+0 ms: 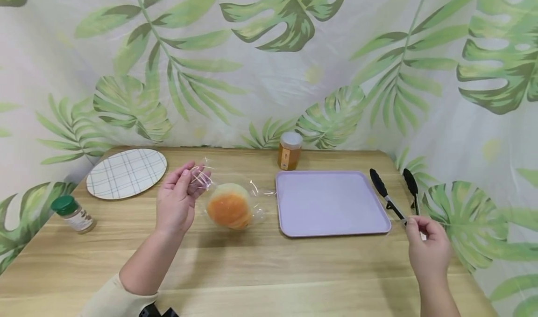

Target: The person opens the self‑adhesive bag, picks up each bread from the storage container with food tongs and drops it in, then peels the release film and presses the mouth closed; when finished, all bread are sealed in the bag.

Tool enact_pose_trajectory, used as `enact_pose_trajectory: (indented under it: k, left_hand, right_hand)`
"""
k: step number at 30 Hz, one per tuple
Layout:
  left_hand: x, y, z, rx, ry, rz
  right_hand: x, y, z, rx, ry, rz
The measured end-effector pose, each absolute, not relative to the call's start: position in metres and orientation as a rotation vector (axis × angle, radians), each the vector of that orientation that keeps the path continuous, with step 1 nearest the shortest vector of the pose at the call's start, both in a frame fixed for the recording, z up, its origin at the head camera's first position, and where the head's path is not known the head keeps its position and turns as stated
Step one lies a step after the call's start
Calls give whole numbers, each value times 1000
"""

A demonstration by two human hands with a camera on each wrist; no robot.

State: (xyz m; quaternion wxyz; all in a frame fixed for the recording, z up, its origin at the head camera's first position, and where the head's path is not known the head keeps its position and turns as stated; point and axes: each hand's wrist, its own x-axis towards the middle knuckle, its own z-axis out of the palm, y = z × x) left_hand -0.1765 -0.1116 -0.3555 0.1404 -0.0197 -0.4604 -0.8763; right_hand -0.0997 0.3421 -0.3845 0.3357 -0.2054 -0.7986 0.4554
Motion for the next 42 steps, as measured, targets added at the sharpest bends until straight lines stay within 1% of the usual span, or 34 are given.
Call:
enact_pose_trajectory:
  k: [4, 17, 22, 28, 31, 35, 42]
  left_hand:
    - [-176, -111, -354, -4, -1328, -2538]
    - [-176, -107, -354, 18, -1335, -2538]
    - [-176, -107, -353, 16, -1323, -2540]
    - [-177, -106, -353, -9, -1304, -2551]
    - [-177, -107, -353, -13, -1308, -2549]
    - [-176, -107, -352, -16, -1324, -2536]
    - [-176, -106, -352, -20, -1295, -2553]
  right_hand:
    - [-97, 351, -404, -547, -2131, 1122]
    - [-92, 385, -436, -720, -2458, 1084]
    - [-90, 392, -444, -699, -2603, 1019]
    - [-90, 393, -442, -704, -2584, 1051]
    - [-93, 386, -435, -585, -2536, 1095]
    - [-106, 360, -418, -302, -2472, 1122]
    - [-129, 276, -391, 167, -2442, 1191]
